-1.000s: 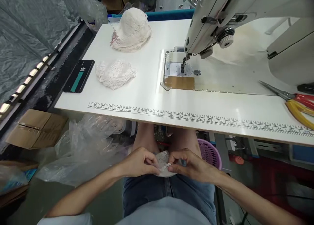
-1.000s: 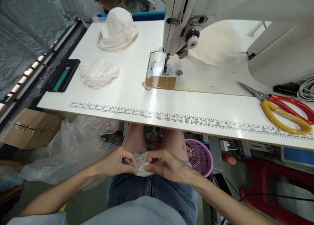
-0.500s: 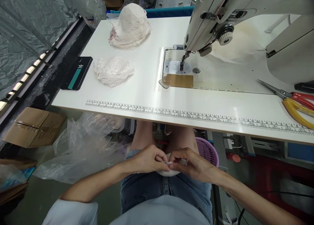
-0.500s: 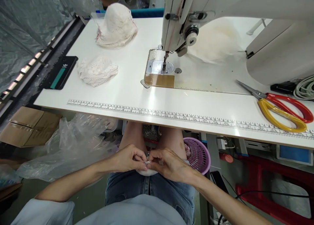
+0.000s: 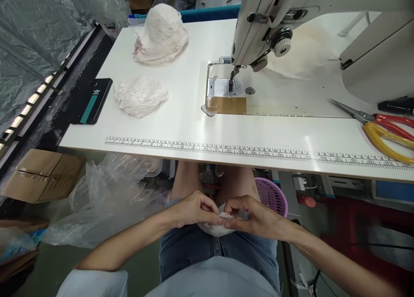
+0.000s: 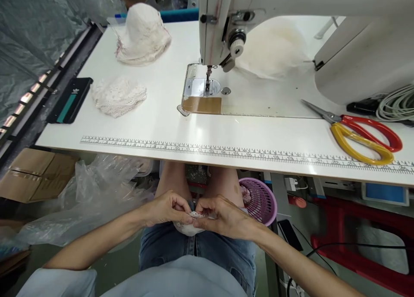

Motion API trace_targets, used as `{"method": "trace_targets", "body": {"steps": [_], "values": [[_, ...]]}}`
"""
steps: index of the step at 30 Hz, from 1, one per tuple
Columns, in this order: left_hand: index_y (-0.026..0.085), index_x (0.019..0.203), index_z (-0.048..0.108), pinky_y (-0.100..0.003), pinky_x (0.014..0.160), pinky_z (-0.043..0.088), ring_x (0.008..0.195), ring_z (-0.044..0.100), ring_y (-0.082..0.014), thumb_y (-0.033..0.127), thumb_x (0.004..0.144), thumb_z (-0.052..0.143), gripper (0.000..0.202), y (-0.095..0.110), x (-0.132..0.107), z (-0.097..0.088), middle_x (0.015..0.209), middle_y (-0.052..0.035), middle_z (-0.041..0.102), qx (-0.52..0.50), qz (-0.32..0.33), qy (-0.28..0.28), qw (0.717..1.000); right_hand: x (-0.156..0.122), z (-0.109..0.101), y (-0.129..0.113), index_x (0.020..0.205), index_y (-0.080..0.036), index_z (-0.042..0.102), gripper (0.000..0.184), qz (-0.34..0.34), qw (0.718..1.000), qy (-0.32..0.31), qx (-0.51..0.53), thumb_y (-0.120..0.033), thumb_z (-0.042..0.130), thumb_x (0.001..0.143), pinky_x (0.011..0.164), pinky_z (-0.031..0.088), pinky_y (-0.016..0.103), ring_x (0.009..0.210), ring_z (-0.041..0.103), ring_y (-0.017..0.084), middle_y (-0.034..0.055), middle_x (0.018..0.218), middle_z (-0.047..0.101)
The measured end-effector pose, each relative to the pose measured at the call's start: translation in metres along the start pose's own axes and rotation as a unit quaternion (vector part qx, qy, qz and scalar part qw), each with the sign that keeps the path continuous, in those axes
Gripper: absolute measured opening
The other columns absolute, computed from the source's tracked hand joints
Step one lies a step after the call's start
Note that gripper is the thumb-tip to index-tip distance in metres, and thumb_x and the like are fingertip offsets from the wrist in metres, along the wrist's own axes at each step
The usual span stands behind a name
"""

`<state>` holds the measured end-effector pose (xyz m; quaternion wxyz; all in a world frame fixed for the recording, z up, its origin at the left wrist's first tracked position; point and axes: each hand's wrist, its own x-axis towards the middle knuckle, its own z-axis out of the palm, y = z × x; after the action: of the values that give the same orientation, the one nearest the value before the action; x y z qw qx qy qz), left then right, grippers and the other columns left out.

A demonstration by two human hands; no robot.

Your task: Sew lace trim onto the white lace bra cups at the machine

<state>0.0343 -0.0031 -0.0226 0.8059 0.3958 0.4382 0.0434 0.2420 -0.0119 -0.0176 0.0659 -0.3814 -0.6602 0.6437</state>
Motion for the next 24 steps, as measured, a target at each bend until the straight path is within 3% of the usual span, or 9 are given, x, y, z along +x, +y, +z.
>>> {"method": "trace_targets", "body": {"steps": [8,13,19,24], "values": [[0.011,0.069,0.060,-0.019,0.048,0.025,0.048,0.037,-0.0045,0.046,0.059,0.076,0.040,-0.006,0.005,0.004,0.051,0.0052,0.049,-0.022,0.004,0.000,1.000,-0.002,0.001,0.003,0.076,-0.017,0.054,0.030,-0.029,0.998,0.015,0.046,-0.045,0.050,0.087,0.052,0.029,0.021,0.058,0.038,0.009,-0.0041,0.063,0.045],[0.011,0.074,0.059,-0.019,0.049,0.026,0.046,0.038,-0.0044,0.047,0.054,0.079,0.046,0.006,0.006,0.010,0.051,0.0050,0.052,-0.041,-0.025,0.000,0.999,-0.007,-0.003,0.003,0.075,-0.017,0.052,0.026,-0.038,0.998,0.046,0.023,-0.040,0.050,0.087,0.053,0.030,0.020,0.060,0.038,0.010,-0.0043,0.063,0.043],[0.010,0.065,0.059,-0.019,0.048,0.023,0.044,0.034,-0.0036,0.046,0.050,0.081,0.045,0.015,0.015,0.020,0.045,0.0066,0.047,0.016,-0.015,0.034,0.999,-0.013,-0.005,0.007,0.076,-0.016,0.054,0.021,-0.059,0.995,0.072,0.031,-0.035,0.053,0.084,0.049,0.028,0.018,0.057,0.036,0.008,-0.0051,0.062,0.042],[0.009,0.063,0.061,-0.019,0.049,0.027,0.045,0.039,-0.0047,0.039,0.049,0.082,0.039,0.025,0.023,0.026,0.048,0.0042,0.051,0.036,0.003,-0.002,0.999,-0.034,-0.016,0.006,0.077,-0.016,0.057,0.019,-0.043,0.996,0.082,-0.016,-0.034,0.056,0.082,0.051,0.033,0.018,0.055,0.042,0.008,-0.0043,0.062,0.049]]}}
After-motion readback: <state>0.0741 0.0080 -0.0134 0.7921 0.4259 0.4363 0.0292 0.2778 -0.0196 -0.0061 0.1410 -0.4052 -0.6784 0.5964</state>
